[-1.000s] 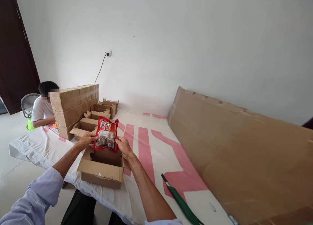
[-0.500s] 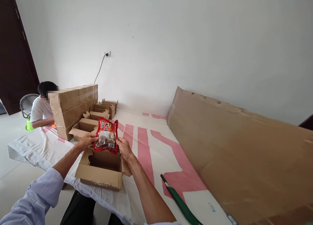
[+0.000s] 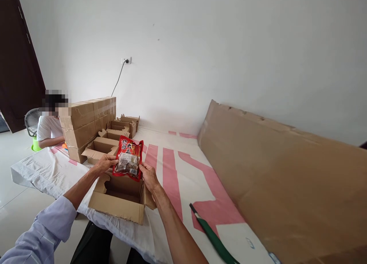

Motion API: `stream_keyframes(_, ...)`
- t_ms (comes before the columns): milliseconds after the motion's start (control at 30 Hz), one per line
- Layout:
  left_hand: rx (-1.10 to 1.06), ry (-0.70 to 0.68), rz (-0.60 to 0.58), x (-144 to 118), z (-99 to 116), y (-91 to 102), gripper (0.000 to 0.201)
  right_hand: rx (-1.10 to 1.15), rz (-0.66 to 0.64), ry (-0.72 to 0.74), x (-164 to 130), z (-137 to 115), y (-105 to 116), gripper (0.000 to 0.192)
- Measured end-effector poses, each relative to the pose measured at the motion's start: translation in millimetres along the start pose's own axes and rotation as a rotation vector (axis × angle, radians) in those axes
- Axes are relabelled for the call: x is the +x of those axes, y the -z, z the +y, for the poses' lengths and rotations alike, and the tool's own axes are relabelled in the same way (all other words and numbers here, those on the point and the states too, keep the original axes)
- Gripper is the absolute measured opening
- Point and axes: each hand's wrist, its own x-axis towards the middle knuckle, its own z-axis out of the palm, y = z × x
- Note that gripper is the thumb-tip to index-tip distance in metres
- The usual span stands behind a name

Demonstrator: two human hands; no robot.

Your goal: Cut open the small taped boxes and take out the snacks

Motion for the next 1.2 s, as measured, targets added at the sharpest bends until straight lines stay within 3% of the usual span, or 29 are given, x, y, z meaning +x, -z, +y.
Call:
stream_keyframes(333, 0.0, 0.004, -0.01, 6.8, -3.8, -13.1, 0.033, -0.004, 0.079, 0.011, -11.6, -2.4, 5.9, 0.053)
stream_keyframes(433, 0.012, 0.01, 0.032, 0.6, -4.5, -8.2, 0.033, 0.001, 0.114, 0.033, -11.0, -4.9, 4.7, 0.049)
stream_keyframes(533, 0.034, 0.015, 0.174, -12.2, -7.8, 14.0, 0.033, 0.022, 0.18, 0.089, -6.7, -13.9, 10.3, 0.047)
stream_keyframes(633, 0.061, 0.049, 0.376, -30.7, -17.4, 49.4, 0.037, 0.052, 0.298, 0.171, -1.4, -28.8, 26.5, 0.047)
stream_keyframes(733, 0.08, 0.158, 0.523, -47.1, -34.4, 79.4, 0.047, 0.071, 0.473, 0.273, 0.6, -40.7, 49.1, 0.048)
stream_keyframes(800, 0.076, 0.245, 0.565, -50.0, -48.1, 89.0, 0.059, 0.064, 0.584, 0.329, -0.7, -41.9, 64.6, 0.047)
stream_keyframes(933, 0.046, 0.349, 0.588, -27.9, -71.9, 87.9, 0.073, 0.085, 0.723, 0.32, -6.0, -24.6, 93.8, 0.044)
stream_keyframes(1100, 0.044, 0.379, 0.628, 19.1, -88.9, 82.8, 0.062, 0.091, 0.92, 0.242, -14.2, 19.7, 130.3, 0.044)
stream_keyframes(1200, 0.057, 0.388, 0.665, 31.8, -95.5, 84.4, 0.055, -0.046, 0.892, 0.198, -22.7, 48.8, 148.4, 0.043)
